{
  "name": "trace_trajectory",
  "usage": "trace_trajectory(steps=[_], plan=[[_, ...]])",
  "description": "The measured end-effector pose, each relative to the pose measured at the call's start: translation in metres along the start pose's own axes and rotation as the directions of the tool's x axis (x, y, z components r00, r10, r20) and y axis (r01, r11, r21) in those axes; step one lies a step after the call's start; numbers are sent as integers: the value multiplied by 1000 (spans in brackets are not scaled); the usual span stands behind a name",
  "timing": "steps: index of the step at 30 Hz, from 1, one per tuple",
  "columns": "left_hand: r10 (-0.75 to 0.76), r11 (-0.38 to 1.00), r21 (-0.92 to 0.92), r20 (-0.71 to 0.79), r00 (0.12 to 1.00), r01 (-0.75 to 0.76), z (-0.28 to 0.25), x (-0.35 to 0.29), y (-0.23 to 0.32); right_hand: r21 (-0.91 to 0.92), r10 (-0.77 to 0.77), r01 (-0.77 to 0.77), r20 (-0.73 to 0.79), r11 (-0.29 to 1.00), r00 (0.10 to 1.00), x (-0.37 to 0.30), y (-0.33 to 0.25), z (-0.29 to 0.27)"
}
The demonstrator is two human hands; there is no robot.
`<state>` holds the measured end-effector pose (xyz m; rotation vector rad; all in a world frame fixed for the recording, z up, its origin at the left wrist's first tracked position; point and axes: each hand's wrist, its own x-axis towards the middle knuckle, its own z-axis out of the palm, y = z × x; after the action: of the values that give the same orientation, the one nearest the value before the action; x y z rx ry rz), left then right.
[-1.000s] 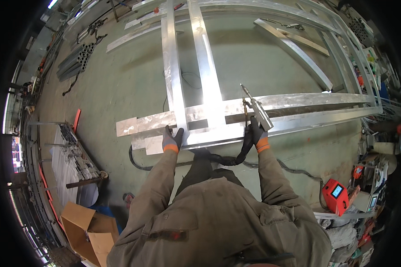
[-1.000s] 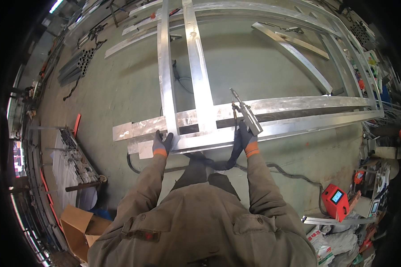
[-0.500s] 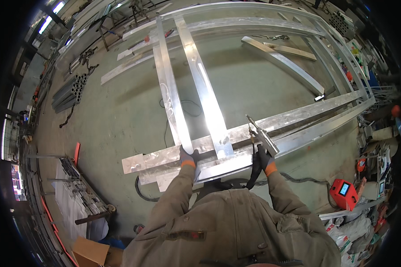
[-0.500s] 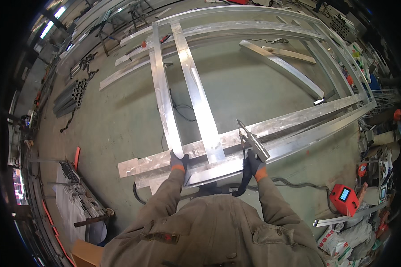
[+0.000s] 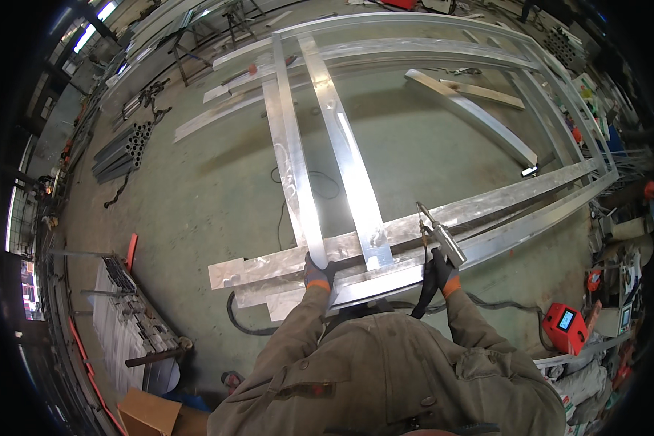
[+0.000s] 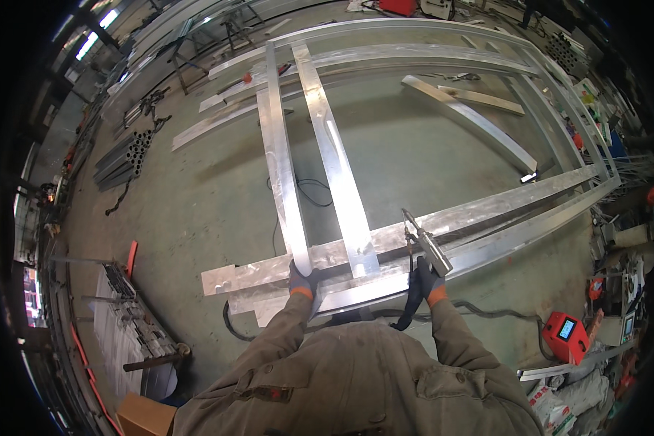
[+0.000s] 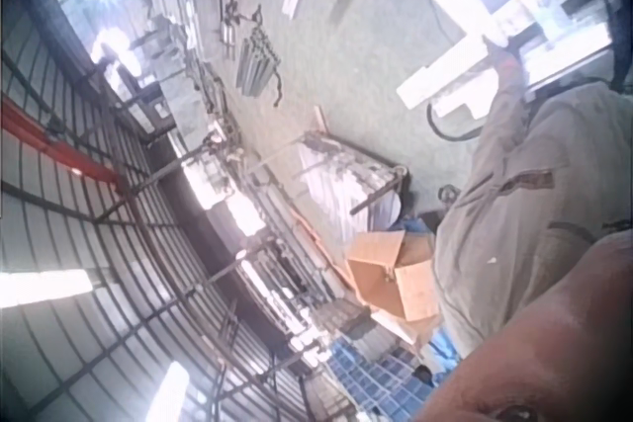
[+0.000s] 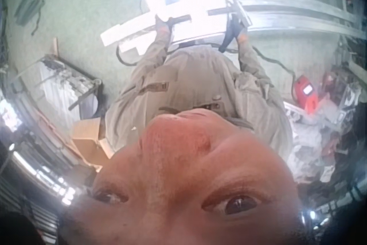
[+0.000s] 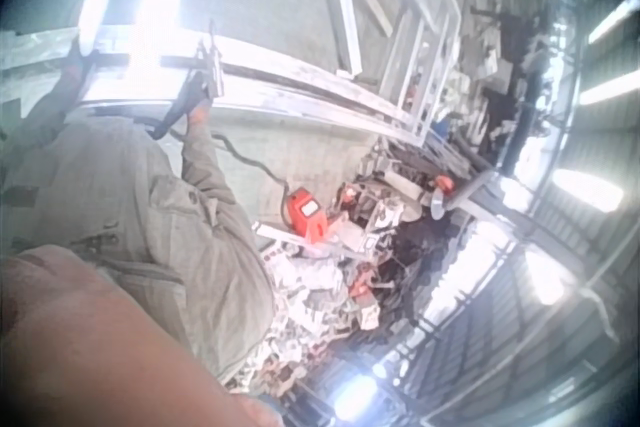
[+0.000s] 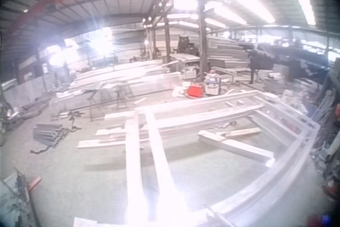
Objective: The person positions aluminum bars onto a metal frame and uses a welding torch to join the pieces. The person repeatedly aligns the bars and welds multiple joints on the frame.
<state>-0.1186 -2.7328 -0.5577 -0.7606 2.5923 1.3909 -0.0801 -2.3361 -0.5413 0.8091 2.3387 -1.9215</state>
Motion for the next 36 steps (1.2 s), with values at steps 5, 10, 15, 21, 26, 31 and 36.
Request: trace_trajectory(steps=[5, 10, 15, 21, 26, 31, 36], plan=[[-16, 1000, -24, 15, 1000, 17, 4, 3, -1, 100, 37, -41, 44, 994, 998, -7, -16, 0], [-23, 999, 27, -2, 1000, 23, 7, 5, 7, 57, 40, -45, 83, 997, 996, -17, -35, -2], [-21, 1000, -16, 9, 1000, 21, 14, 6, -2, 73, 67, -74, 97, 995, 993, -13, -26, -4], [228, 973, -93, 188, 955, -213, 7, 45, -38, 54, -51, 50, 13, 997, 999, 3, 7, -5], [-48, 953, -215, 585, 810, 212, -45, 46, -45, -47, -148, 153, 96, 987, 984, 11, 17, -15], [-71, 970, -124, 682, 728, 210, -54, 36, -29, -2, 1, -1, 80, 1000, 997, 10, 2, -11], [-96, 932, -206, 656, 749, 299, -51, 33, -32, 78, 104, -117, 151, 990, 983, 6, -3, -13]])
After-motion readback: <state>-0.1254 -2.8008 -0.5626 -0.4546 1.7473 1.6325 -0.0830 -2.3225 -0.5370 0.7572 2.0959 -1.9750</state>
